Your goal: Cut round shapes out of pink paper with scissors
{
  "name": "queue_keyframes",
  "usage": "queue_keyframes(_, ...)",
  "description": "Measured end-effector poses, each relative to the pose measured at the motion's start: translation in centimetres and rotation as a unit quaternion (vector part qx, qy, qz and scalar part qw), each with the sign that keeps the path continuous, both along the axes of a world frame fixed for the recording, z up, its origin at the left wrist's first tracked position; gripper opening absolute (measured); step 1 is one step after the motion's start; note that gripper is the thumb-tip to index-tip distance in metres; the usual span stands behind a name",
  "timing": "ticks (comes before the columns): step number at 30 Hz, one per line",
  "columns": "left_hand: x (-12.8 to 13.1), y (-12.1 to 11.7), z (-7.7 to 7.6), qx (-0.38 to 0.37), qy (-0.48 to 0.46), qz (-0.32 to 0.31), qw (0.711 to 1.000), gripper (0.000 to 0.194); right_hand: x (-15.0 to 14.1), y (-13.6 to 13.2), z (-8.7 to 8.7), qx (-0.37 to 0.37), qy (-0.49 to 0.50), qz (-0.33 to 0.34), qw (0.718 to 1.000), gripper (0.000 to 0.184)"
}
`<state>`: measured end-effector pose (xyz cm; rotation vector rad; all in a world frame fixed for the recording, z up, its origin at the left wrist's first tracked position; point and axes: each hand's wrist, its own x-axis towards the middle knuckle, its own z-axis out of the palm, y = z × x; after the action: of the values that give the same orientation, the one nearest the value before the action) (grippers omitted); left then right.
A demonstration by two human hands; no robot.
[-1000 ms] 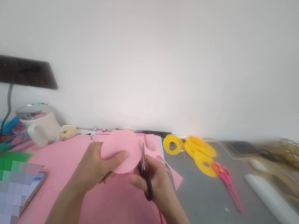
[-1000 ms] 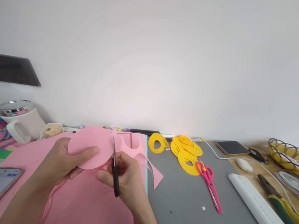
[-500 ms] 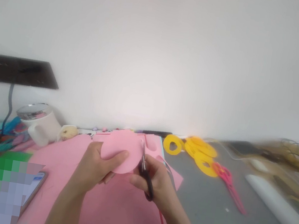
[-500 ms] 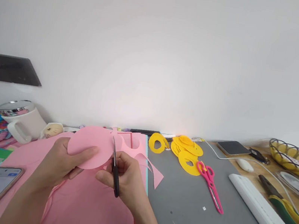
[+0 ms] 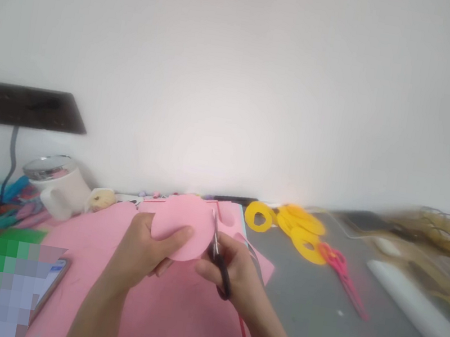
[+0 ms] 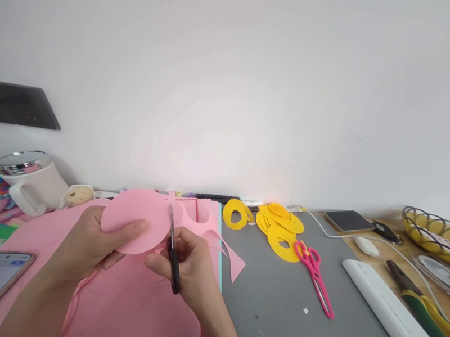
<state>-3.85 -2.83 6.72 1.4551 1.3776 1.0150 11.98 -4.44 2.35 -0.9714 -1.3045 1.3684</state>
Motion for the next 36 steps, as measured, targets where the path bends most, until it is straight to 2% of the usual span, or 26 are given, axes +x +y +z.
queue_keyframes(10, -0.1, 0.1, -0.1, 0.001, -0.008, -0.007, 1.0, 0.046, 0.2, 0.1, -0.2, -0.016, -0.025, -0.002, 1.0, 0.033)
queue_keyframes(15, 0.0, 0.0, -0.1, 0.005, -0.016, -0.003, 1.0, 0.044, 0.0, 0.3, -0.1, 0.009, 0.001, -0.081, 0.997, 0.025)
queue_keyframes(20, 0.0, 0.1, -0.3, -0.01, 0.011, 0.014, 1.0, 0.034, -0.1, 0.4, -0.2, 0.024, 0.056, -0.151, 0.987, 0.031)
queue_keyframes(25, 0.6, 0.4, -0.6, 0.007, -0.006, -0.032, 0.999, 0.037, -0.1, 0.4, -0.4, 0.006, 0.049, -0.187, 0.981, 0.033)
queue_keyframes(27, 1.0, 0.4, -0.6, 0.021, -0.045, -0.038, 0.998, 0.038, -0.1, 0.5, -0.4, 0.013, 0.042, -0.183, 0.982, 0.034)
queue_keyframes(30, 1.5, 0.5, -0.6, 0.031, -0.091, -0.003, 0.995, 0.036, -0.1, 0.4, -0.3, 0.021, 0.029, -0.161, 0.986, 0.031)
queue_keyframes(33, 1.5, 0.6, -0.6, 0.052, -0.133, 0.045, 0.989, 0.036, -0.1, 0.3, -0.1, 0.024, 0.027, -0.105, 0.994, 0.025)
queue_keyframes(36, 1.3, 0.6, -0.7, 0.067, -0.151, 0.067, 0.984, 0.033, -0.2, 0.0, 0.2, 0.033, 0.021, -0.046, 0.998, 0.019)
